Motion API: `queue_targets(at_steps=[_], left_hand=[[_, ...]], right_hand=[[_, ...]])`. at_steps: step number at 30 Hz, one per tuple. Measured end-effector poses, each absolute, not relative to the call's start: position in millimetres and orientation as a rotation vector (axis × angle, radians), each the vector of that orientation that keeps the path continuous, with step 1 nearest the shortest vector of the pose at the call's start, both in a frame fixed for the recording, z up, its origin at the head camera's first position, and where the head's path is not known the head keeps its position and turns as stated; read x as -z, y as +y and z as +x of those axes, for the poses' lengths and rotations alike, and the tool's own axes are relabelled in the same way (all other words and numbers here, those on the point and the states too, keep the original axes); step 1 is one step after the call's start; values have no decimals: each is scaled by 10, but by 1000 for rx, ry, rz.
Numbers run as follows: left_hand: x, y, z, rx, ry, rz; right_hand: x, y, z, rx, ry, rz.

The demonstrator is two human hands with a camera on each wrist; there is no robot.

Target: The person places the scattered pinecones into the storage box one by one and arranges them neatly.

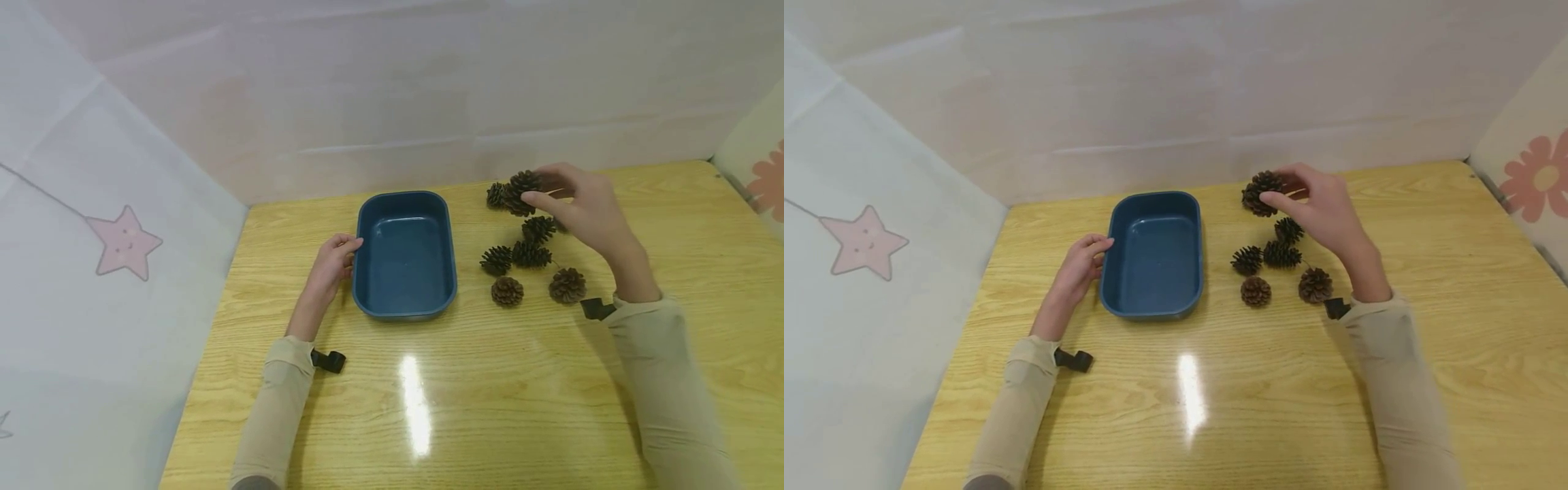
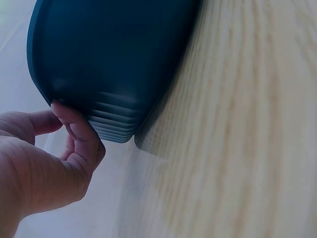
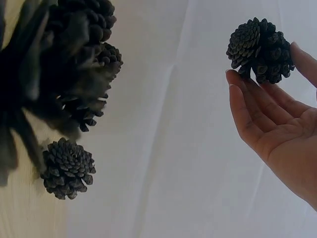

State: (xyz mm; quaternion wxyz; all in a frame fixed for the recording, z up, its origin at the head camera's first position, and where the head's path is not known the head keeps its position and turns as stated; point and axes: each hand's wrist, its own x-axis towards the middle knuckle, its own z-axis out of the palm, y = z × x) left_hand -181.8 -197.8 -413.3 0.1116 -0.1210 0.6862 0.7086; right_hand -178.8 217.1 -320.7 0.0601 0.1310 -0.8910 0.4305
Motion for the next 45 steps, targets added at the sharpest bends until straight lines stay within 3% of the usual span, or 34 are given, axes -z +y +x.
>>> queue_targets(at_steps=[45], left_hand=[[4172,-1923,-1861,-2092,2001,-345]], right_hand=[[3240,1719,-1882,-1321,-2684,581]])
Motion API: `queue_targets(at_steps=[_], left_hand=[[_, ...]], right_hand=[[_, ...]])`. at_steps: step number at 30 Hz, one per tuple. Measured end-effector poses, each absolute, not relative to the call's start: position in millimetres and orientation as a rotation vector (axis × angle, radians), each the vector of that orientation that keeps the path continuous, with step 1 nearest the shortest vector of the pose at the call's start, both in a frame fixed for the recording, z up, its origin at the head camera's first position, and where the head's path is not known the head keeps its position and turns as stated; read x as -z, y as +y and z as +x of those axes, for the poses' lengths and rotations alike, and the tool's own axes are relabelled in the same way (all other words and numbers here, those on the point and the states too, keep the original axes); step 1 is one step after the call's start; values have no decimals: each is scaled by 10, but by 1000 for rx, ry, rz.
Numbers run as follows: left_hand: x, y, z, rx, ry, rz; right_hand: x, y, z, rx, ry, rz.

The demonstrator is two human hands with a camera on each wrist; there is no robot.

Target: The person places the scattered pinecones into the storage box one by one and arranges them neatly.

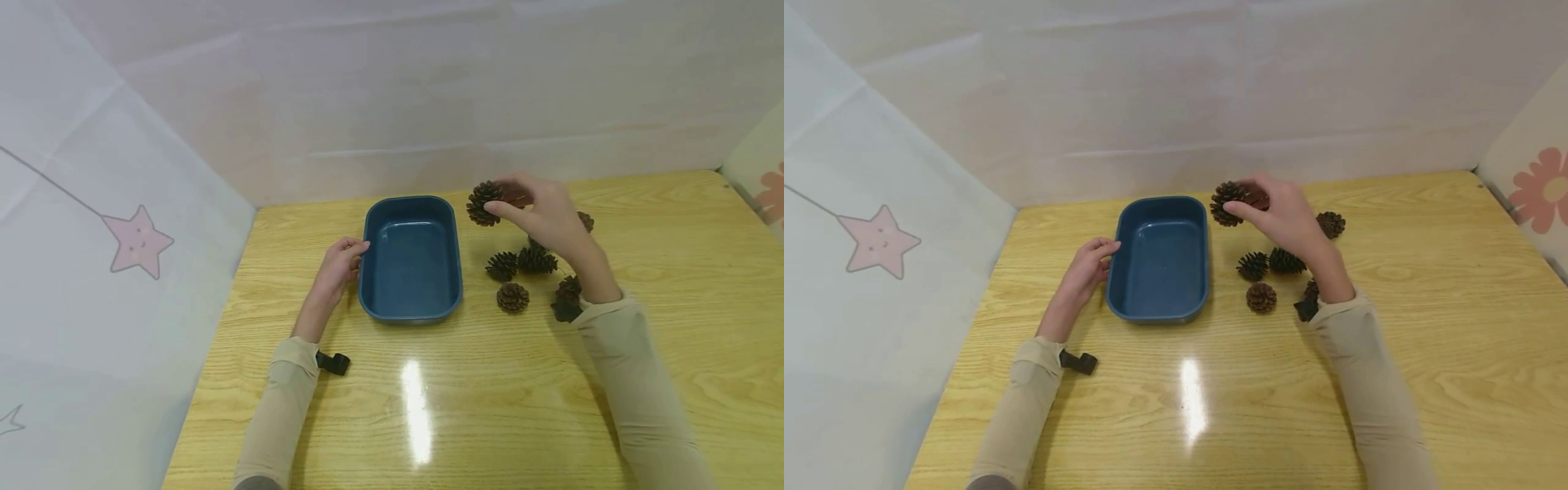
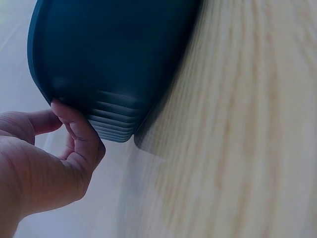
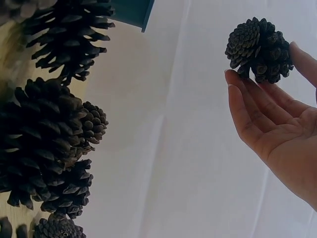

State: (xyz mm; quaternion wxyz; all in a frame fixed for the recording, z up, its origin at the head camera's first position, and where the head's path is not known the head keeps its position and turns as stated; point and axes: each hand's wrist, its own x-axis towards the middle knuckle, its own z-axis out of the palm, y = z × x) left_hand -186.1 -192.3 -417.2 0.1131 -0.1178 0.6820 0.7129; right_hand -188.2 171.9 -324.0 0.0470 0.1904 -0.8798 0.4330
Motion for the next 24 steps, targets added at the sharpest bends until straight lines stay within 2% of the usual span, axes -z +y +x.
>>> queue_targets(at_steps=[24], left_hand=[[4169,-1917,-1860,-2103,1983,-347]], right_hand=[[3300,1568,-1898,-1324,-2707,650]])
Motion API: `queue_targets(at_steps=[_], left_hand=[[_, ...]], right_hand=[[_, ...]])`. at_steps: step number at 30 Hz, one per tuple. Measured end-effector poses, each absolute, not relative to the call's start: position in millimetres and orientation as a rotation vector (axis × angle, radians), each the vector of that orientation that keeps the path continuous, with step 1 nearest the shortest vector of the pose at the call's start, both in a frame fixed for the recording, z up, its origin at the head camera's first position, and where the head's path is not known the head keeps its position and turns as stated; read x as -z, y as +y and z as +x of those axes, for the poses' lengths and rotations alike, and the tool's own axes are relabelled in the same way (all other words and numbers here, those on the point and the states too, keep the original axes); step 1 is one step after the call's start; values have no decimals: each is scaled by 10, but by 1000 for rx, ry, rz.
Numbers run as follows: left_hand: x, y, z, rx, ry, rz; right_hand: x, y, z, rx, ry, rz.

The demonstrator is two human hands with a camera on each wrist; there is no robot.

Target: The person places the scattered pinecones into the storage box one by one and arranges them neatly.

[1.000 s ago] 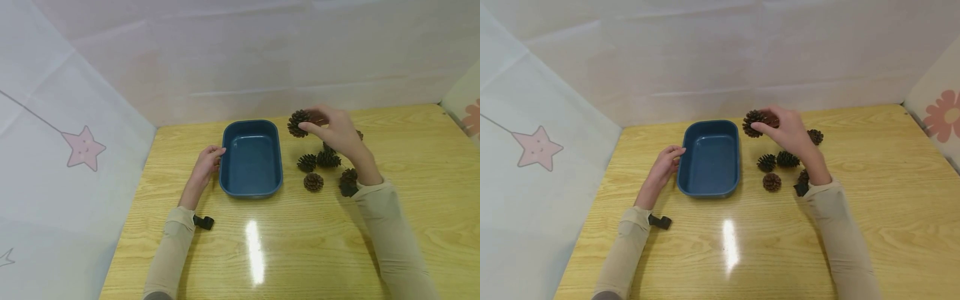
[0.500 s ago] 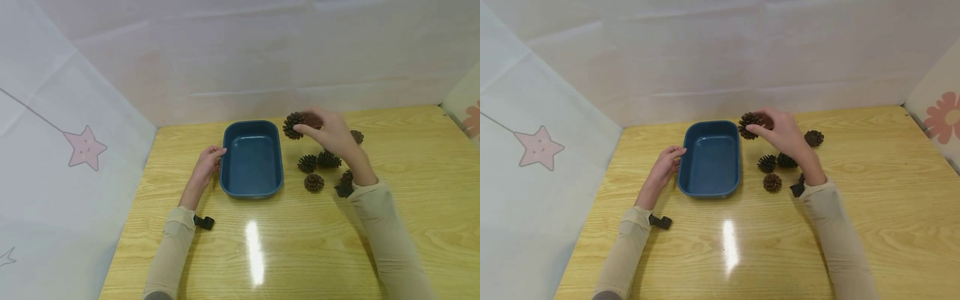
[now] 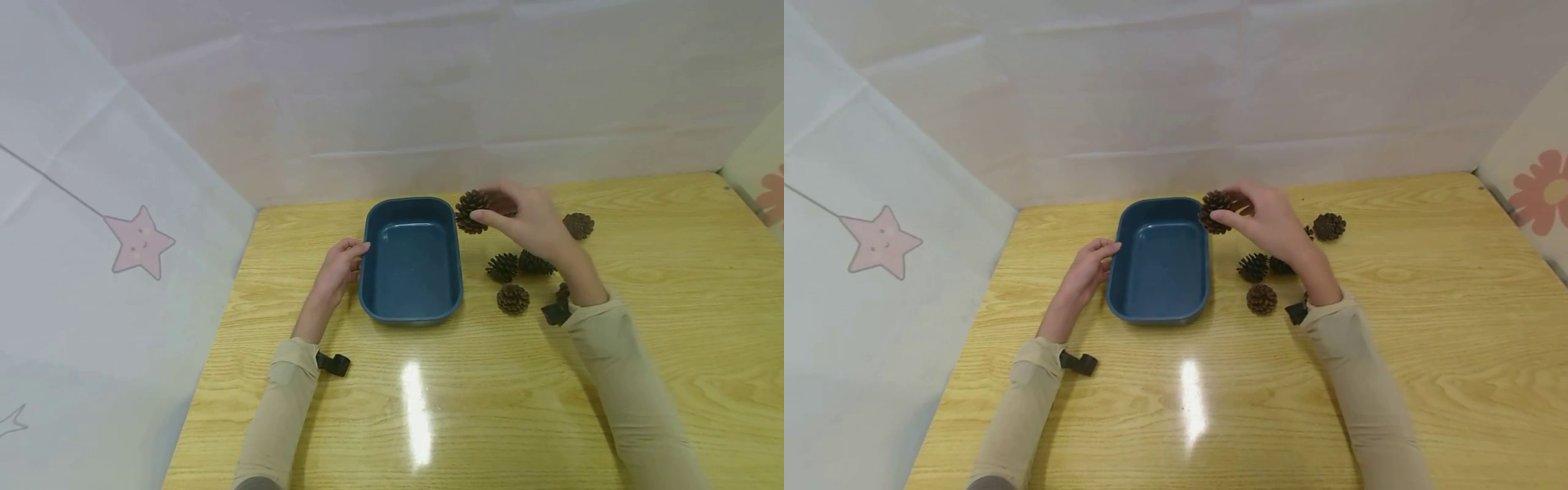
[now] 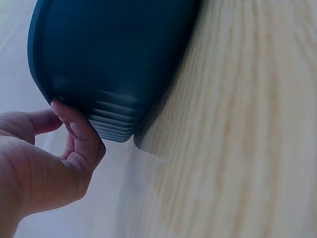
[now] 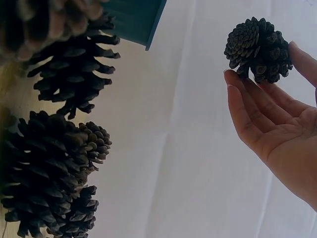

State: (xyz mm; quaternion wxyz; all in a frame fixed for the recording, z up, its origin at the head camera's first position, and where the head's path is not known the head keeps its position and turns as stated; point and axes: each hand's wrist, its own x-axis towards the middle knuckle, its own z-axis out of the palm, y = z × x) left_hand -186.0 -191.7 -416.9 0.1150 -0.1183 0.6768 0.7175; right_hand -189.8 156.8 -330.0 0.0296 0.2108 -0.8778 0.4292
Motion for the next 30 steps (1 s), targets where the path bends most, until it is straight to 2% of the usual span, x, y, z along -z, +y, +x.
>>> queue_targets(at_steps=[30], left_hand=[[4169,-1920,-1867,-2065,2012,-348]], right_hand=[[3406,1395,-1910,-1263,-2747,814]])
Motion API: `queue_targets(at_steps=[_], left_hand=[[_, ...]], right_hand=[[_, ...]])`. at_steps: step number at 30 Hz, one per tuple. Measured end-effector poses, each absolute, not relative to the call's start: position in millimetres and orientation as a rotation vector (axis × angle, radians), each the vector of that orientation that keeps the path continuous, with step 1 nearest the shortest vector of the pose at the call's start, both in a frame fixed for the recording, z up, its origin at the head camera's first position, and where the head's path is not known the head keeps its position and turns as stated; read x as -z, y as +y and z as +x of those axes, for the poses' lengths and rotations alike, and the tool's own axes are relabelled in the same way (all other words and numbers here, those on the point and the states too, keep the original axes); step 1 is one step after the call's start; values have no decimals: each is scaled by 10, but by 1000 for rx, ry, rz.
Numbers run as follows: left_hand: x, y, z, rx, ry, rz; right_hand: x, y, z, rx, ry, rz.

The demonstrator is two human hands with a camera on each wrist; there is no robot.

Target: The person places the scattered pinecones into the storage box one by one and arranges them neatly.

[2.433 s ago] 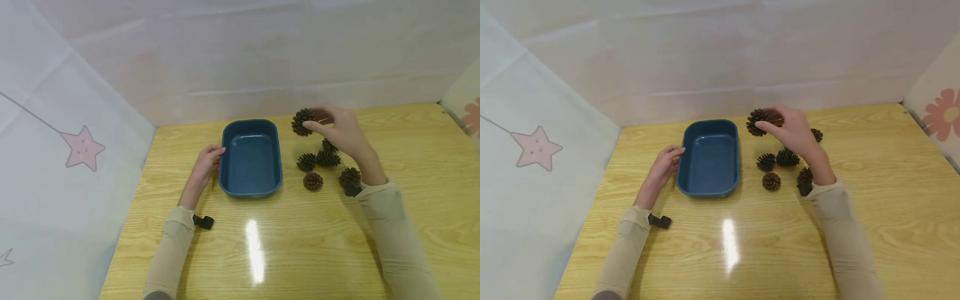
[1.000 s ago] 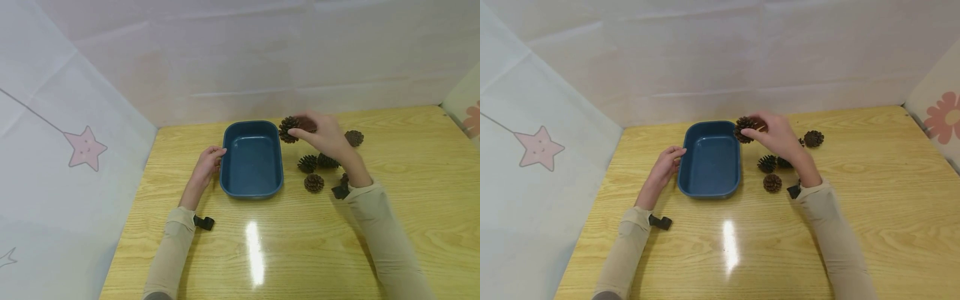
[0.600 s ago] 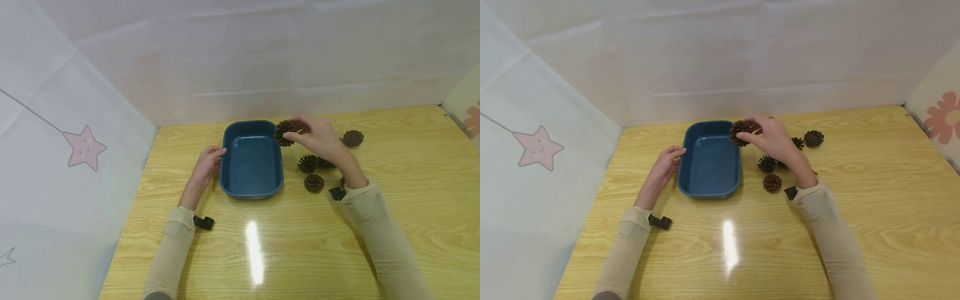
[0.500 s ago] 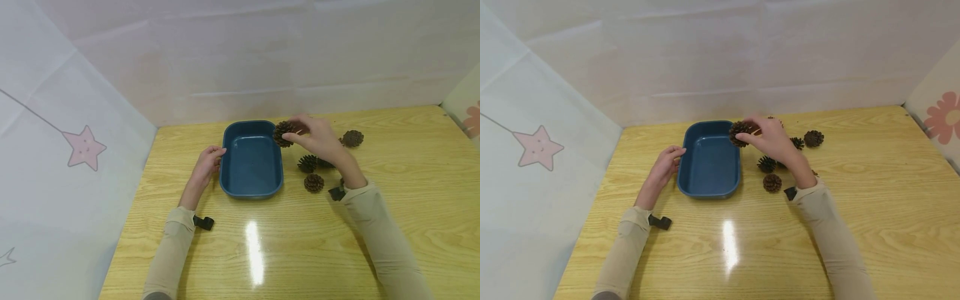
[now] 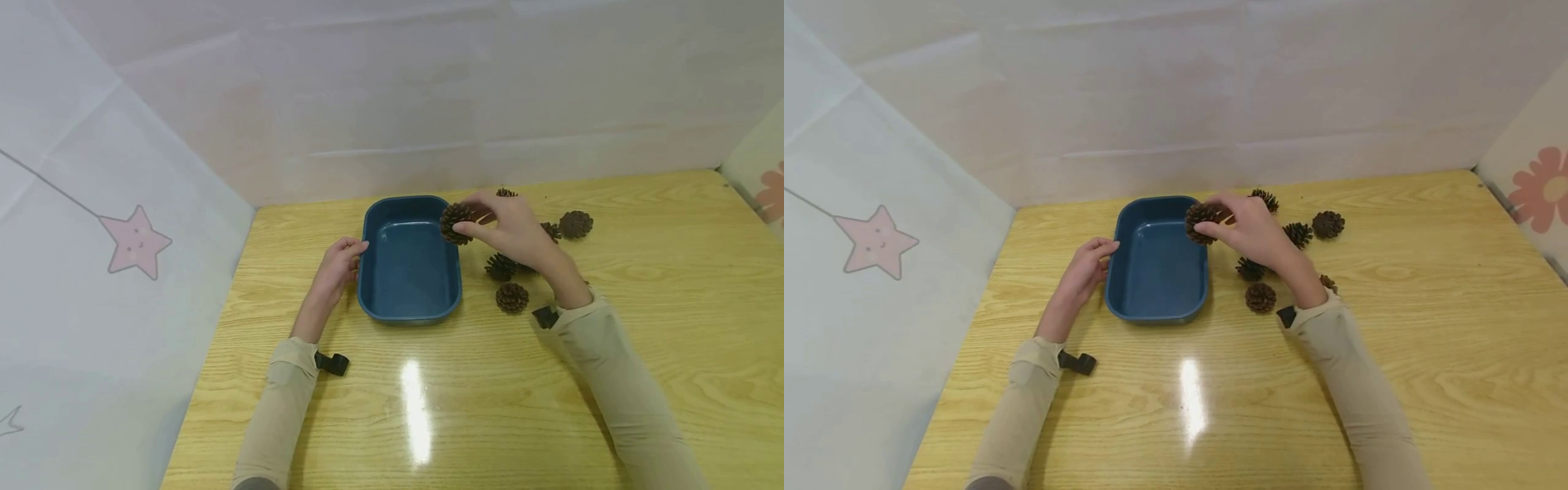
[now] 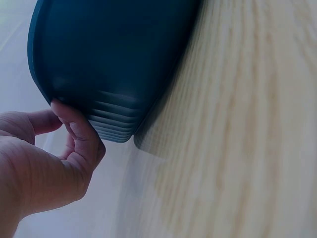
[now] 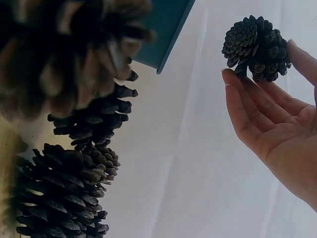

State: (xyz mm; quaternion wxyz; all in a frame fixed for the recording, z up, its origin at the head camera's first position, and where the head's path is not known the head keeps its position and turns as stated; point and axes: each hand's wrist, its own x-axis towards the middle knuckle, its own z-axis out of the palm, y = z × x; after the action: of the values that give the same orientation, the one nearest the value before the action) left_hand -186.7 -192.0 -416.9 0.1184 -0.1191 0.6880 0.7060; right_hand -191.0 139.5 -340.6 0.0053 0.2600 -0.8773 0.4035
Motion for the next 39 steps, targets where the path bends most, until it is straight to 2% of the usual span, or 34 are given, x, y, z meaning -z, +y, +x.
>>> queue_targets(at_steps=[39], left_hand=[[4170,-1911,-1871,-2102,1974,-338]], right_hand=[[3528,1238,-1904,-1200,-2822,943]])
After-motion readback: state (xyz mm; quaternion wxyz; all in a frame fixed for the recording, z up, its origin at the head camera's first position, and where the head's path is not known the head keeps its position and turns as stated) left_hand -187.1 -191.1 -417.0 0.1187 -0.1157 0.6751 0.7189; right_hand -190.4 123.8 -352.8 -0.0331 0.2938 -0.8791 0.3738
